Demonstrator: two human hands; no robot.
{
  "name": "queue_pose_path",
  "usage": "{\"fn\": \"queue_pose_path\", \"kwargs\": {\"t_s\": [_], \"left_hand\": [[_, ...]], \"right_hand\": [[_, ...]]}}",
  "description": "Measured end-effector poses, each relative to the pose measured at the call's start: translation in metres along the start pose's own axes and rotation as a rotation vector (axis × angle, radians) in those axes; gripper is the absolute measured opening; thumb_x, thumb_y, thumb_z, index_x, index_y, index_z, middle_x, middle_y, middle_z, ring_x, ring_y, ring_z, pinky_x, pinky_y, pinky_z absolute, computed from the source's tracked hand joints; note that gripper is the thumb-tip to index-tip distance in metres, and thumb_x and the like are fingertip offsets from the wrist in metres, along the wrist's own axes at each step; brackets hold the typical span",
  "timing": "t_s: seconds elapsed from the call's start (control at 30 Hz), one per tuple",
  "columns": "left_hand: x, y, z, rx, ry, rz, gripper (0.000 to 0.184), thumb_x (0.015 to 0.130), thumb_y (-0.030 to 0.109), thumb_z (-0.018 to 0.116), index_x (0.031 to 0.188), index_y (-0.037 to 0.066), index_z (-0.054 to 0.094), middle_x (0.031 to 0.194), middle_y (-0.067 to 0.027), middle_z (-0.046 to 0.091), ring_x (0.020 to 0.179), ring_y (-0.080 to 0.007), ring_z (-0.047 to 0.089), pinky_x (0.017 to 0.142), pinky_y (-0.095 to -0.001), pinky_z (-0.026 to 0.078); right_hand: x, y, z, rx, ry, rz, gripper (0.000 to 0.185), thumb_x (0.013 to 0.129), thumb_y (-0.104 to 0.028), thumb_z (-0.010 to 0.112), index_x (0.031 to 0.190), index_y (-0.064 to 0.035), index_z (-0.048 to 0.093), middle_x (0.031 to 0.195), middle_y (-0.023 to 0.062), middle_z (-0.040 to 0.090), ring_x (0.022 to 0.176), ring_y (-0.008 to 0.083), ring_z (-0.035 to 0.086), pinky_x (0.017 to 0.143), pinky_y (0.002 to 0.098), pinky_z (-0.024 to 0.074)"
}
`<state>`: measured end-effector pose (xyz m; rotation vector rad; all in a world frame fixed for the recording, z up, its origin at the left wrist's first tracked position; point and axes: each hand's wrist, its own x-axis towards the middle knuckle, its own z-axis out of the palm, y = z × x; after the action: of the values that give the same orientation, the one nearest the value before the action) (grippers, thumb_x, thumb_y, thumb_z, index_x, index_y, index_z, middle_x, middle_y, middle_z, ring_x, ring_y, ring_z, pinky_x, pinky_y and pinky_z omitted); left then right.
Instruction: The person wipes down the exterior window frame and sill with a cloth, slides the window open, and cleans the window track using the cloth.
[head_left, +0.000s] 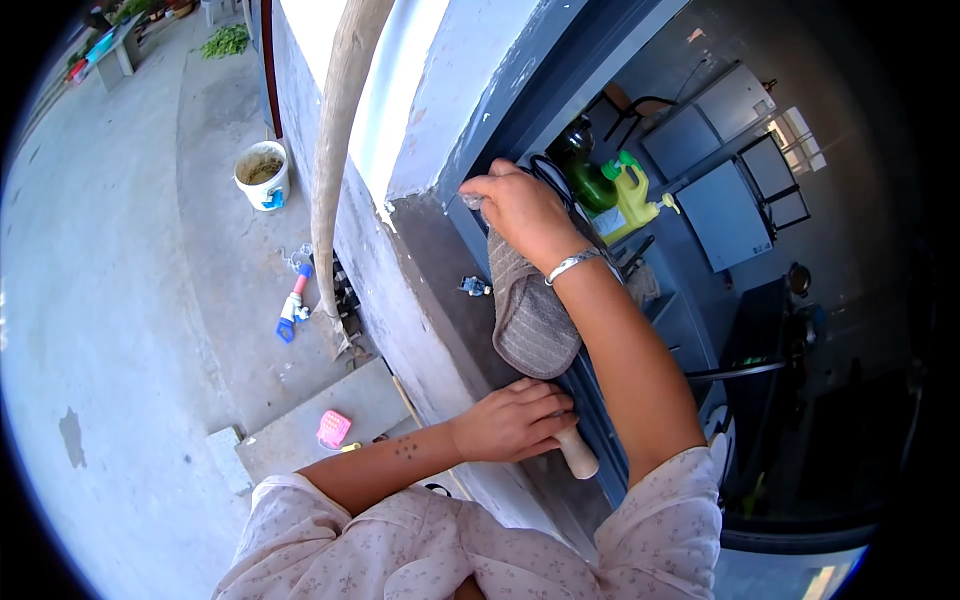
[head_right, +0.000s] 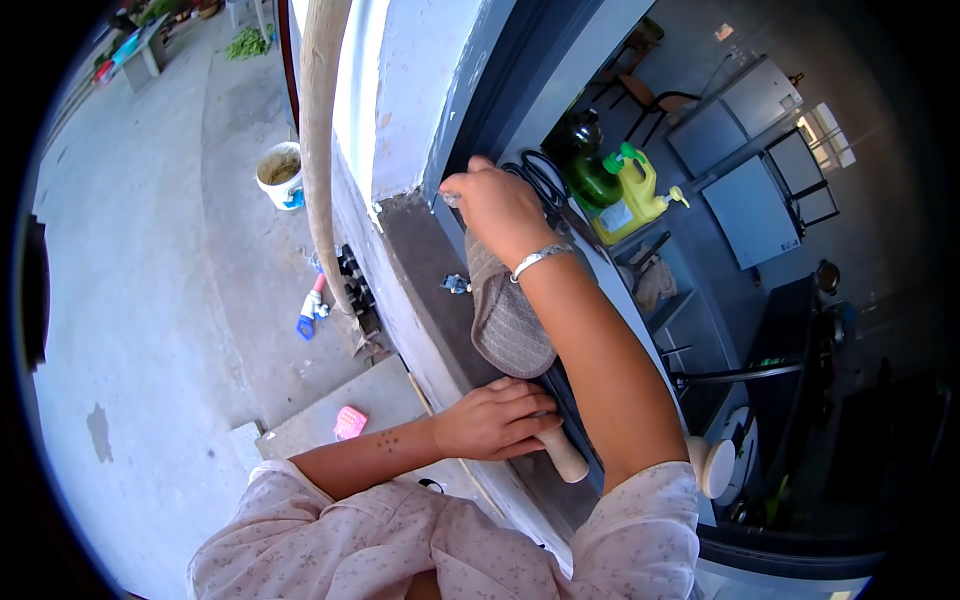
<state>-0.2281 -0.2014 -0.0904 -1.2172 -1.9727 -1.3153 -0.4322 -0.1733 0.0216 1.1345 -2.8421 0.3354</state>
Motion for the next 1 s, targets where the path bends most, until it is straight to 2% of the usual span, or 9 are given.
{"fn": "queue_pose_path", "kwargs": {"t_s": [0.13, 0.2, 0.43, 0.6, 0.73, 0.83, 0.9, 0.93, 1.0], "left_hand": [[-0.001, -0.001, 0.001, -0.004, 0.002, 0.014, 0.039, 0.084, 0.026, 0.075, 0.118, 0.008, 0.066, 0.116, -0.0082, 0.062, 0.106, -0.0272, 0.061, 0.092, -0.0379, 0.049], [-0.001, -0.002, 0.002, -0.006, 0.001, 0.009, 0.04, 0.084, 0.026, 0.076, 0.118, 0.009, 0.066, 0.116, -0.0082, 0.062, 0.106, -0.0271, 0.061, 0.092, -0.0378, 0.049], [0.0, -0.001, -0.001, 0.0, -0.017, 0.01, 0.039, 0.085, 0.027, 0.075, 0.118, 0.009, 0.065, 0.116, -0.0074, 0.062, 0.107, -0.0266, 0.061, 0.092, -0.0375, 0.049], [0.001, 0.0, -0.001, -0.008, -0.015, 0.011, 0.038, 0.086, 0.027, 0.075, 0.118, 0.009, 0.066, 0.116, -0.0073, 0.062, 0.107, -0.0262, 0.061, 0.092, -0.0375, 0.049], [0.003, 0.0, -0.002, -0.002, -0.016, 0.014, 0.037, 0.086, 0.026, 0.075, 0.117, 0.009, 0.067, 0.116, -0.0073, 0.062, 0.106, -0.0256, 0.061, 0.092, -0.0374, 0.05], [0.003, -0.001, -0.001, -0.011, -0.027, 0.006, 0.038, 0.085, 0.026, 0.075, 0.117, 0.008, 0.067, 0.115, -0.0074, 0.062, 0.105, -0.0253, 0.062, 0.091, -0.0373, 0.05], [0.004, 0.0, 0.0, -0.011, -0.026, 0.002, 0.038, 0.085, 0.026, 0.075, 0.118, 0.008, 0.067, 0.115, -0.0076, 0.062, 0.105, -0.0254, 0.062, 0.091, -0.0374, 0.05], [0.004, 0.0, 0.0, -0.009, -0.023, 0.0, 0.039, 0.085, 0.026, 0.075, 0.118, 0.008, 0.067, 0.115, -0.0077, 0.062, 0.104, -0.0255, 0.062, 0.09, -0.0375, 0.05], [0.003, -0.001, 0.001, -0.01, -0.031, 0.001, 0.039, 0.085, 0.026, 0.075, 0.118, 0.008, 0.067, 0.115, -0.0079, 0.062, 0.104, -0.0257, 0.062, 0.09, -0.0374, 0.05]], "right_hand": [[-0.008, 0.0, -0.001, -0.027, 0.002, -0.013, 0.025, 0.088, -0.006, 0.062, 0.109, -0.0096, 0.075, 0.104, 0.0135, 0.065, 0.096, 0.0337, 0.066, 0.084, 0.0417, 0.0546], [-0.017, 0.002, -0.001, -0.105, 0.062, -0.137, 0.022, 0.087, -0.006, 0.065, 0.104, -0.0109, 0.077, 0.1, 0.013, 0.066, 0.093, 0.0317, 0.068, 0.08, 0.0417, 0.0551], [-0.044, 0.0, -0.005, -0.122, 0.052, -0.119, 0.02, 0.086, -0.006, 0.066, 0.102, -0.0114, 0.077, 0.097, 0.0104, 0.066, 0.091, 0.0292, 0.068, 0.077, 0.0411, 0.0548], [-0.06, -0.003, -0.016, -0.115, -0.063, -0.045, 0.023, 0.087, -0.006, 0.063, 0.104, -0.0117, 0.078, 0.099, 0.0052, 0.066, 0.088, 0.0262, 0.069, 0.074, 0.0396, 0.056], [-0.064, -0.004, -0.023, -0.033, -0.093, 0.036, 0.026, 0.087, -0.007, 0.062, 0.11, -0.0108, 0.075, 0.105, 0.0058, 0.067, 0.088, 0.0287, 0.069, 0.076, 0.0397, 0.0558], [-0.072, -0.001, -0.022, 0.135, -0.016, 0.069, 0.029, 0.087, -0.007, 0.061, 0.115, -0.0095, 0.07, 0.116, 0.0075, 0.067, 0.091, 0.0317, 0.069, 0.078, 0.0395, 0.0557], [-0.074, 0.006, -0.015, 0.259, 0.13, -0.007, 0.025, 0.088, -0.017, 0.065, 0.113, -0.0138, 0.068, 0.113, 0.009, 0.069, 0.093, 0.0345, 0.068, 0.078, 0.0437, 0.0546], [-0.074, 0.009, -0.012, 0.264, 0.137, -0.005, 0.025, 0.088, -0.017, 0.065, 0.113, -0.0138, 0.068, 0.113, 0.009, 0.069, 0.093, 0.0345, 0.068, 0.078, 0.0437, 0.0546], [-0.067, 0.008, -0.012, 0.299, 0.053, 0.111, 0.022, 0.088, -0.012, 0.067, 0.109, -0.0045, 0.068, 0.108, 0.0163, 0.071, 0.095, 0.0351, 0.07, 0.083, 0.0406, 0.0551]]}}
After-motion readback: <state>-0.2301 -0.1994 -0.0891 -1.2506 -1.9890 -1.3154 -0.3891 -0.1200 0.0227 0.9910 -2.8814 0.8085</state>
